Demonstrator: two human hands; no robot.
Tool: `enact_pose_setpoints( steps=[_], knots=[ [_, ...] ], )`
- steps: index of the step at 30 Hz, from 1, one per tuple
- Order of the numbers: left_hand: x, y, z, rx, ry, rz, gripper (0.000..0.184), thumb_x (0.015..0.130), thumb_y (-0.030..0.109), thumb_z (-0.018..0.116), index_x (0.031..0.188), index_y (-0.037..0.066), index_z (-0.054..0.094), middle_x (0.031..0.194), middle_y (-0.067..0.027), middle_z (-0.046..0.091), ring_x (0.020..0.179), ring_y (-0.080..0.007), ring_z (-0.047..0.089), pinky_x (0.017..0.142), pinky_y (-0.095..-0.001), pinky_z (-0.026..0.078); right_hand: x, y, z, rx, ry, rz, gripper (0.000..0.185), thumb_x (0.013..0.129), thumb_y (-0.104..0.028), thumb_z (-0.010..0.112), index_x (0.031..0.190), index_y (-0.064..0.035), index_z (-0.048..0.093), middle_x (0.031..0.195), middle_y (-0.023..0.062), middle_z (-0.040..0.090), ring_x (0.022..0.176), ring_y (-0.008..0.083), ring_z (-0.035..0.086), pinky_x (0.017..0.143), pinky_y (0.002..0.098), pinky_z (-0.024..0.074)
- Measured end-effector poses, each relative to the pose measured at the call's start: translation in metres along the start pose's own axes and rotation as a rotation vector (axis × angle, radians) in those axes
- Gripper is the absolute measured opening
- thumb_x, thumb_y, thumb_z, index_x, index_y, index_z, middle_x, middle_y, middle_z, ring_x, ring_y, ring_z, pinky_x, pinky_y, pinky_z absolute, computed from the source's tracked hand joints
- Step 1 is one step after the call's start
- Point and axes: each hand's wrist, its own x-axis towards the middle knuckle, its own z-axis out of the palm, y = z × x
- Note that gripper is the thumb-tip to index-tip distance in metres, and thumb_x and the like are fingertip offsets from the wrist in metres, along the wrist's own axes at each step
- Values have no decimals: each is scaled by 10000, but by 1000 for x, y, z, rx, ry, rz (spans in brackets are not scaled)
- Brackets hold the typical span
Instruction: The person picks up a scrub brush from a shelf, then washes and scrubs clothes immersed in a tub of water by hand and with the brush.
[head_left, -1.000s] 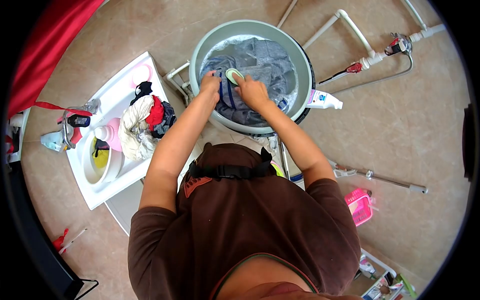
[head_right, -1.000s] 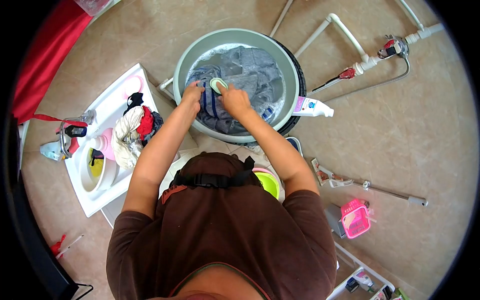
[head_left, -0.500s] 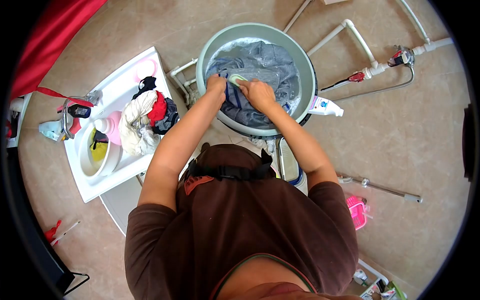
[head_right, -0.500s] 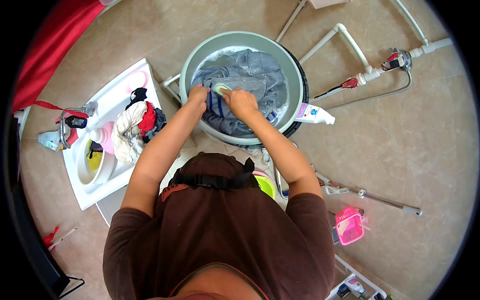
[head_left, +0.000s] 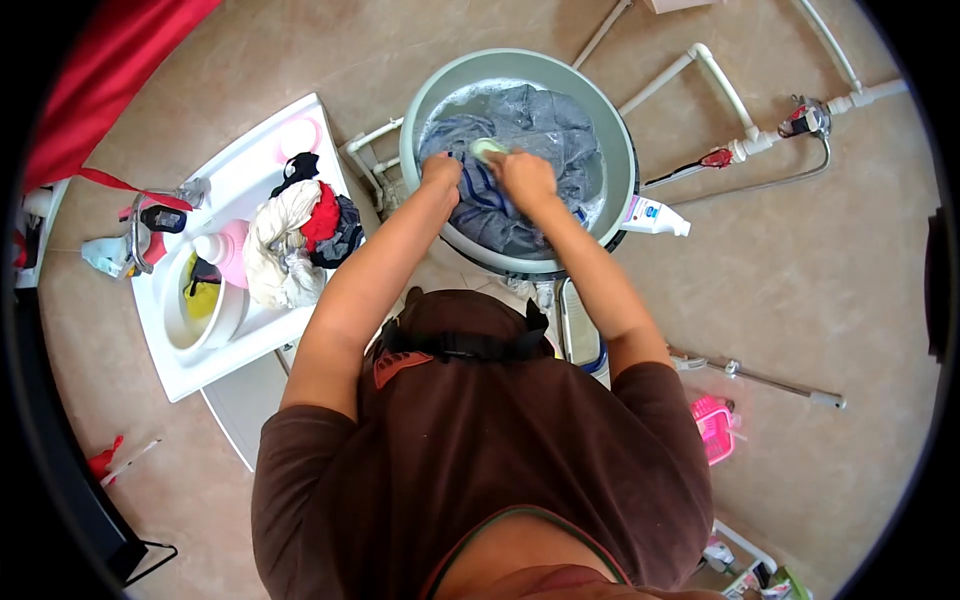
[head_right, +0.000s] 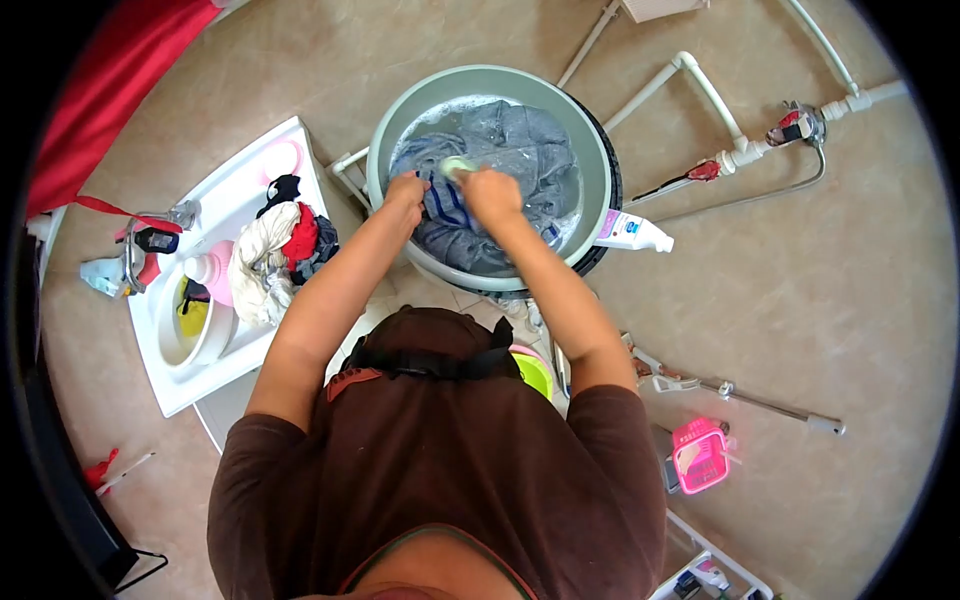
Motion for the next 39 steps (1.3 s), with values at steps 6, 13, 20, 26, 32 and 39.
enact_pose_setpoints(
  steps=[6, 13, 20, 26, 32, 39],
  knots=[
    [-50, 30, 10, 16, -49, -24, 470, 818, -67, 515, 1282, 5, 485, 1228, -169, 546, 1085, -275, 539, 909, -379, 430, 16, 96, -4, -238, 48, 239, 310, 944, -309, 449, 919, -131, 702, 876, 170, 663, 755, 311, 681, 644, 434, 539],
    [-12, 12, 2, -75, -32, -20, 547, 834, -82, 486, 1362, 34, 401, 1236, -177, 524, 966, -294, 599, 813, -460, 491, 7, -3, -18, 64, 4, 0, 281, 918, -360, 515, 1153, -281, 649, 870, 167, 663, 768, 355, 659, 680, 460, 527],
    [-32, 22, 8, -145, -23, -83, 331, 869, -6, 514, 1198, 0, 484, 1092, -166, 570, 884, -294, 620, 697, -451, 535, 21, 107, 8, -206, 2, 294, 334, 952, -397, 426, 1032, -235, 706, 915, 148, 687, 813, 344, 675, 704, 458, 532],
    [-21, 19, 4, -152, -78, -150, 217, 930, 122, 478, 1100, -3, 529, 1010, -158, 617, 816, -287, 641, 682, -432, 547, 4, 17, -29, 275, 37, 74, 291, 927, -360, 504, 1143, -241, 660, 934, 177, 671, 809, 372, 653, 701, 470, 522],
    [-42, 32, 4, -128, -163, -157, 266, 981, 157, 399, 1159, -16, 492, 1041, -153, 621, 866, -293, 656, 699, -438, 567, 4, 77, 7, -129, -47, 175, 270, 940, -347, 479, 1133, -280, 656, 882, 177, 669, 805, 351, 663, 697, 465, 525],
    [-18, 19, 6, -252, -125, -119, 353, 958, 123, 432, 1294, 17, 421, 1122, -194, 582, 894, -322, 637, 767, -476, 530, -2, 39, -15, 310, 104, 148, 290, 938, -351, 483, 1129, -231, 665, 934, 197, 668, 830, 381, 650, 727, 481, 515]
  ],
)
